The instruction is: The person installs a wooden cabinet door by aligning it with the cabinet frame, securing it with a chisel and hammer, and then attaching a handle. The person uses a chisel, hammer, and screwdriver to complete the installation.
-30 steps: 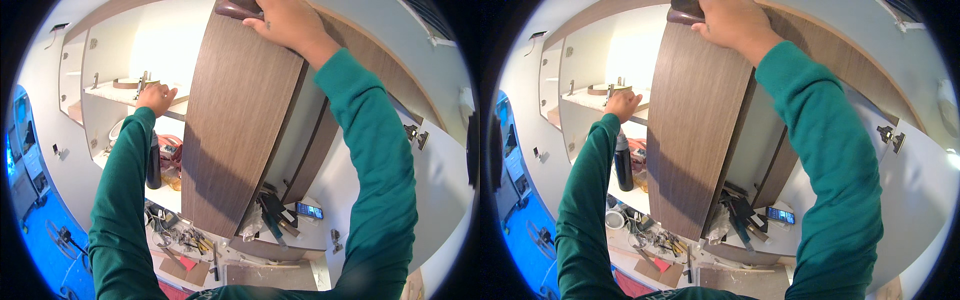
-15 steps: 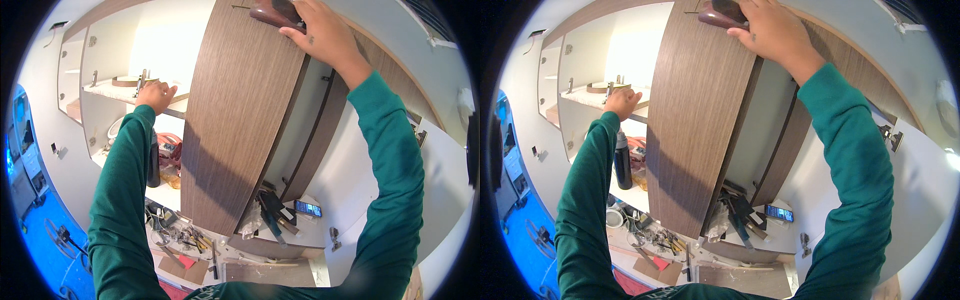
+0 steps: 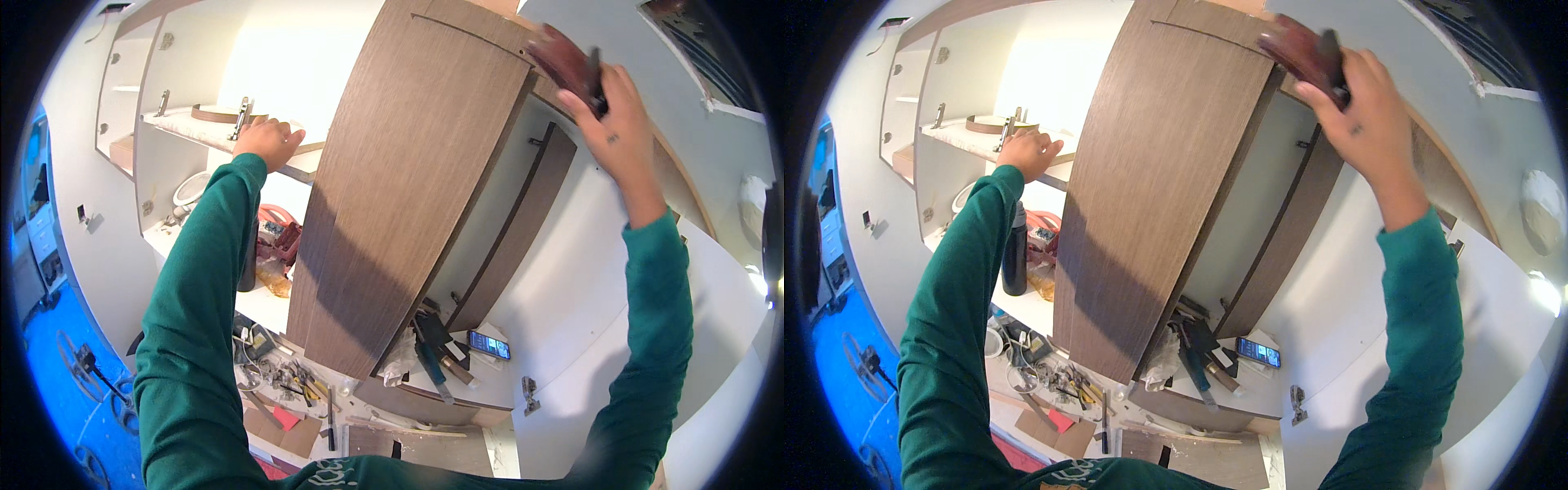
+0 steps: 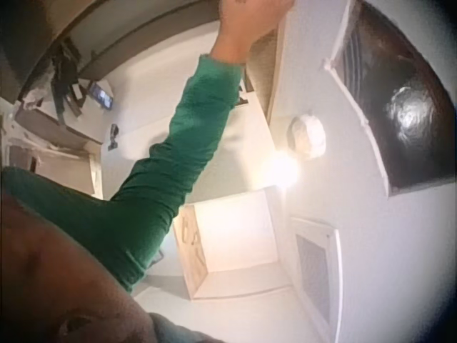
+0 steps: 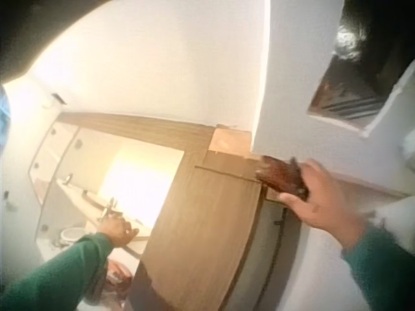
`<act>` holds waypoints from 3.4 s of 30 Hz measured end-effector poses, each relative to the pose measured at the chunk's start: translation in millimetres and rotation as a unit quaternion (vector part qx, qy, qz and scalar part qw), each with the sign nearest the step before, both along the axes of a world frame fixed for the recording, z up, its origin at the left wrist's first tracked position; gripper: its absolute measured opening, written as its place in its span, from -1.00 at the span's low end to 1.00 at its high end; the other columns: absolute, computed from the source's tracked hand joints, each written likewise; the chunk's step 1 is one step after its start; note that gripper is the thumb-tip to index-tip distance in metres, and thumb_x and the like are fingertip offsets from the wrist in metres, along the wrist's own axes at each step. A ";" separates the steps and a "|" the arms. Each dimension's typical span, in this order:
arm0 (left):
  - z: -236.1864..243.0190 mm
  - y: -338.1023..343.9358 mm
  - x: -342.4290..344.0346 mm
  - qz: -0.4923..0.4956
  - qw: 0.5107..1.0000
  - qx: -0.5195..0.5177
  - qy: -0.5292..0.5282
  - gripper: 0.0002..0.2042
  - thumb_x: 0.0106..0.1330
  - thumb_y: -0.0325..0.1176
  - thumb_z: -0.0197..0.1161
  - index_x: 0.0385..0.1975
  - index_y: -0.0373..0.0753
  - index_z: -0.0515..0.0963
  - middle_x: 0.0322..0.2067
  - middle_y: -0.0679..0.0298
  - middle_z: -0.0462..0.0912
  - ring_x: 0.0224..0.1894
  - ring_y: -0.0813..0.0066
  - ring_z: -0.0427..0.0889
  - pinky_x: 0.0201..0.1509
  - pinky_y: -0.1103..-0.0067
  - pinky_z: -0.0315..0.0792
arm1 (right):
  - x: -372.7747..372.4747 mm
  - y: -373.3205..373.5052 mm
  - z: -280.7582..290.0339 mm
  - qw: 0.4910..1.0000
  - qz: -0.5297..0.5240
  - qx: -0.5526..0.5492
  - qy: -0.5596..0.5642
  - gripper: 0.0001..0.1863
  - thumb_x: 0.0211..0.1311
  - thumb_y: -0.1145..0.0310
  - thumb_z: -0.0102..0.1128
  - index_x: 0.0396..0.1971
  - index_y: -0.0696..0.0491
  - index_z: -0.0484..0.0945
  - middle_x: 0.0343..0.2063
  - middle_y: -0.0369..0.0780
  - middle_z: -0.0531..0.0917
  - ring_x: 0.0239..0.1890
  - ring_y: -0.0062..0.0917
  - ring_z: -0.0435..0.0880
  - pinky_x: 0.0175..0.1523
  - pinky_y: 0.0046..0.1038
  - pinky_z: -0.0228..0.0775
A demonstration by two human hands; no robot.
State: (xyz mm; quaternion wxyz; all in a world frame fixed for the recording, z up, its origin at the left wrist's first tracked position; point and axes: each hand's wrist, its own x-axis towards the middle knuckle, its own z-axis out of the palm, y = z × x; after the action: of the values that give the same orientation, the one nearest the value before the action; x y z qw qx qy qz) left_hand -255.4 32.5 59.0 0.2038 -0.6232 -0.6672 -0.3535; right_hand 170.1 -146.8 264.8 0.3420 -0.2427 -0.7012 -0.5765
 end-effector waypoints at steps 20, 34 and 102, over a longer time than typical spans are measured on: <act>-3.6 10.2 -4.0 -0.002 0.999 0.018 -0.032 -0.47 0.49 0.13 -0.02 -0.18 -0.21 0.73 -0.09 0.07 0.72 0.15 0.08 0.54 0.32 0.18 0.35 | -104.1 47.0 17.1 0.998 -0.013 -0.037 -0.058 -0.50 0.28 0.13 0.32 -0.04 0.28 0.51 -0.09 0.04 0.61 0.02 -0.07 0.58 0.16 -0.12 0.42; -2.4 8.7 -2.7 0.005 0.999 0.001 -0.033 -0.43 0.50 0.17 -0.09 -0.10 -0.16 0.74 -0.07 0.07 0.72 0.18 0.08 0.55 0.36 0.18 0.33 | -123.9 51.6 27.8 0.996 -0.037 -0.057 -0.051 -0.52 0.28 0.15 0.31 -0.06 0.29 0.53 -0.06 0.06 0.61 0.03 -0.08 0.58 0.18 -0.13 0.42; -7.1 11.6 -2.1 0.006 0.999 0.030 -0.016 -0.41 0.50 0.21 -0.06 -0.19 -0.22 0.70 -0.11 0.03 0.71 0.11 0.04 0.55 0.25 0.17 0.39 | -7.1 42.9 26.5 0.998 0.003 -0.004 -0.063 -0.42 0.27 0.01 0.35 0.10 0.14 0.51 -0.12 -0.07 0.62 -0.06 -0.14 0.60 0.07 -0.20 0.45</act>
State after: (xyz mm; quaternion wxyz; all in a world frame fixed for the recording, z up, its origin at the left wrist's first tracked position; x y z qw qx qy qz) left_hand -257.6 44.1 52.0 0.2138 -0.6067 -0.6633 -0.3825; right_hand 163.0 -103.9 291.3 0.2975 -0.2051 -0.7242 -0.5873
